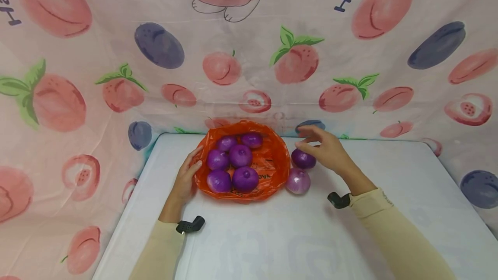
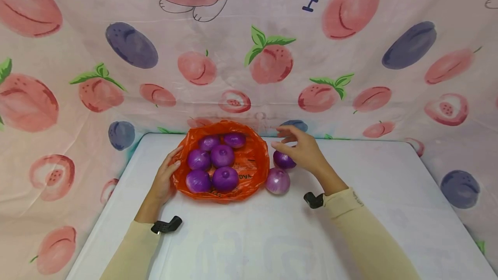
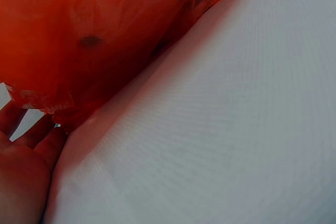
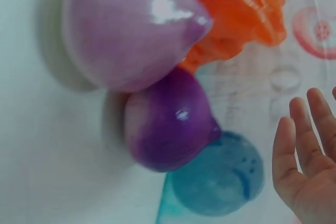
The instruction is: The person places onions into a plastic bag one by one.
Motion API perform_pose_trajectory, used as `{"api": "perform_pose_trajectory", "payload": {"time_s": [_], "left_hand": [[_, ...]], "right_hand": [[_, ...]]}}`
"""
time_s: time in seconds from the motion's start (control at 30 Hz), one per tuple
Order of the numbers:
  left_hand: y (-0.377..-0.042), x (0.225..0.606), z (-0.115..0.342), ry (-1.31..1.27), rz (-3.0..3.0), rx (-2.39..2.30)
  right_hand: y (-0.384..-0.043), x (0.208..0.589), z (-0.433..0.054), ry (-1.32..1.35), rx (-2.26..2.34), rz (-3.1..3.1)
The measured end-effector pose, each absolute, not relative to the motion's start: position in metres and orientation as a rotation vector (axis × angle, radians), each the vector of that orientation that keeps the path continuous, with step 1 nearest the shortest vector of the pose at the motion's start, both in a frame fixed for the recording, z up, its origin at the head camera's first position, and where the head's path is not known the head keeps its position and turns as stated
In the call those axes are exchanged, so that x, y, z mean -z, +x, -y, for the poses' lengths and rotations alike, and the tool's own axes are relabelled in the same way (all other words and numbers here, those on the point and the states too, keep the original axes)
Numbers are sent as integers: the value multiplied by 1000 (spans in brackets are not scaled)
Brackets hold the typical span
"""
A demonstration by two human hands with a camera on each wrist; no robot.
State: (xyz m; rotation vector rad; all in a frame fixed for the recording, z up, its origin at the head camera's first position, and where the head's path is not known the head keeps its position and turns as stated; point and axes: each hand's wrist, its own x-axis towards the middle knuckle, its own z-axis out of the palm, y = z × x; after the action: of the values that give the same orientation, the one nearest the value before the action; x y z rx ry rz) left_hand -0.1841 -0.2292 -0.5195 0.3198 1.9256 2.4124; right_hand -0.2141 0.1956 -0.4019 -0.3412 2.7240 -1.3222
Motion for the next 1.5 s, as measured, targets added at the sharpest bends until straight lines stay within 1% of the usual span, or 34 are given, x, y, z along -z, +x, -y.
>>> {"api": "perform_pose_trajectory", "payload": {"time_s": [0.9,1.5], "left_hand": [[-184,520,230,334,-1915,-2409],[-183,517,230,303,-1923,-2396]], "right_hand": [[-227,452,-227,-162,1332,-2722],[-232,465,-228,-78,1294,-2642]]}}
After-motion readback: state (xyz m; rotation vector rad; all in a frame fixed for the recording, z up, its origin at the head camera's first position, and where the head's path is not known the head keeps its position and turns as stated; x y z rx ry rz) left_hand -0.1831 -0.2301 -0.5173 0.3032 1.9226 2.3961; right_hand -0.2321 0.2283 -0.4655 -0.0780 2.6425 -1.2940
